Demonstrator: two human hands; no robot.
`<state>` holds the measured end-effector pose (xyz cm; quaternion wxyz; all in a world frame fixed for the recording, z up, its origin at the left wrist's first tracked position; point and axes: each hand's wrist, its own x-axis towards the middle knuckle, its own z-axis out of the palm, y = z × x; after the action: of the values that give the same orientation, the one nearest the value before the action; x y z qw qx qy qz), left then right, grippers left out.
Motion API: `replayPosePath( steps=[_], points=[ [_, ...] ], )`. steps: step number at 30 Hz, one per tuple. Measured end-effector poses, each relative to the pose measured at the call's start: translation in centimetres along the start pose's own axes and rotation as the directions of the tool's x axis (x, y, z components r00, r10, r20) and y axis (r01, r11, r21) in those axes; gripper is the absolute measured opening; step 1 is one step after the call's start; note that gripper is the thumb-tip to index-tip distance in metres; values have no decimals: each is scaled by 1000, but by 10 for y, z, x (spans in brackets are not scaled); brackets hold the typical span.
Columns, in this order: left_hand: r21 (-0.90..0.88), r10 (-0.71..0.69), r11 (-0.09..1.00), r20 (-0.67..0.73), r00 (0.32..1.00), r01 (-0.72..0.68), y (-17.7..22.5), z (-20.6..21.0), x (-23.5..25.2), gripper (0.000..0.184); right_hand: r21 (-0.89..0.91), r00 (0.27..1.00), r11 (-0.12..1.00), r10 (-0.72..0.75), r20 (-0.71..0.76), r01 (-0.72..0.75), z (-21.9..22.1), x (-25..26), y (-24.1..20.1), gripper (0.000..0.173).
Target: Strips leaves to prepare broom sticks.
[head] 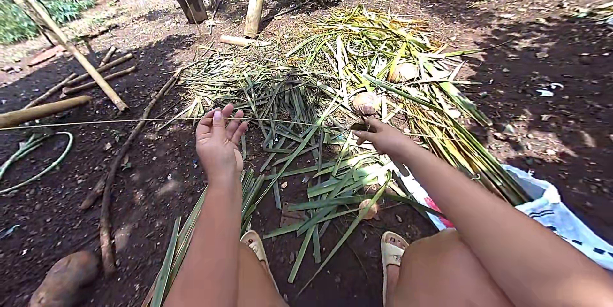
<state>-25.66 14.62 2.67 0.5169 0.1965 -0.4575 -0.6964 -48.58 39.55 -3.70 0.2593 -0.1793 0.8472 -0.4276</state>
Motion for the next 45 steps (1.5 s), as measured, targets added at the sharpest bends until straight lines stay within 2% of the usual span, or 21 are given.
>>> replayPosePath(
  steps=[4, 8, 13, 15, 17, 19, 21, 24, 26, 30, 33, 35, 38, 41, 43, 45],
  points=[
    [19, 9, 1000, 25, 1000, -10, -10, 9, -9, 13, -29, 997, 998, -62, -47, 60, 0, -4, -3, 28],
    [72, -45, 997, 151, 987, 34, -27, 18, -29, 16, 45, 995, 995, -89, 53, 86, 8, -16, -15, 24],
    [223, -181, 968, 309, 934, 114, -51, 24, -51, 18, 105, 982, 985, -146, 117, 134, 16, -21, -20, 27],
    [279, -191, 956, 361, 913, 89, -56, 25, -56, 18, 66, 988, 988, -144, 52, 140, 18, -21, -20, 35],
    [319, -142, 948, 376, 916, 16, -58, 25, -58, 17, -28, 986, 990, -141, -84, 139, 20, -24, -23, 42],
    [329, -64, 941, 390, 919, -74, -60, 22, -58, 16, -152, 969, 974, -193, -151, 170, 19, -33, -31, 35],
    [308, 19, 937, 420, 907, -162, -63, 21, -58, 16, -231, 972, 951, -227, -66, 207, 23, -39, -37, 35],
    [238, 126, 931, 503, 855, -278, -69, 19, -61, 16, -279, 975, 935, -192, 113, 217, 35, -48, -45, 34],
    [205, 163, 925, 548, 820, -321, -70, 19, -63, 16, -313, 971, 925, -167, 170, 214, 41, -46, -46, 34],
    [184, 217, 902, 588, 779, -390, -69, 14, -66, 15, -451, 976, 873, -116, 182, 188, 42, -26, -40, 38],
    [171, 292, 859, 612, 735, -483, -69, 9, -64, 16, -517, 987, 843, -96, 126, 149, 38, -4, -27, 39],
    [131, 364, 832, 606, 708, -540, -60, 7, -60, 15, -540, 996, 838, -56, 65, 82, 32, 14, -9, 37],
    [73, 461, 801, 557, 691, -594, -31, 1, -46, 17, -587, 997, 808, 80, 17, -55, 9, 47, 35, 34],
    [122, 469, 774, 548, 692, -621, -17, -8, -33, 19, -579, 981, 804, 189, 34, -135, -5, 53, 50, 39],
    [172, 444, 746, 591, 673, -643, -25, -13, -29, 19, -495, 991, 864, 129, 42, -91, 0, 43, 33, 42],
    [200, 421, 703, 657, 625, -683, -34, -15, -31, 20, -400, 998, 915, -24, 57, 45, 14, 26, 5, 40]
  ],
)
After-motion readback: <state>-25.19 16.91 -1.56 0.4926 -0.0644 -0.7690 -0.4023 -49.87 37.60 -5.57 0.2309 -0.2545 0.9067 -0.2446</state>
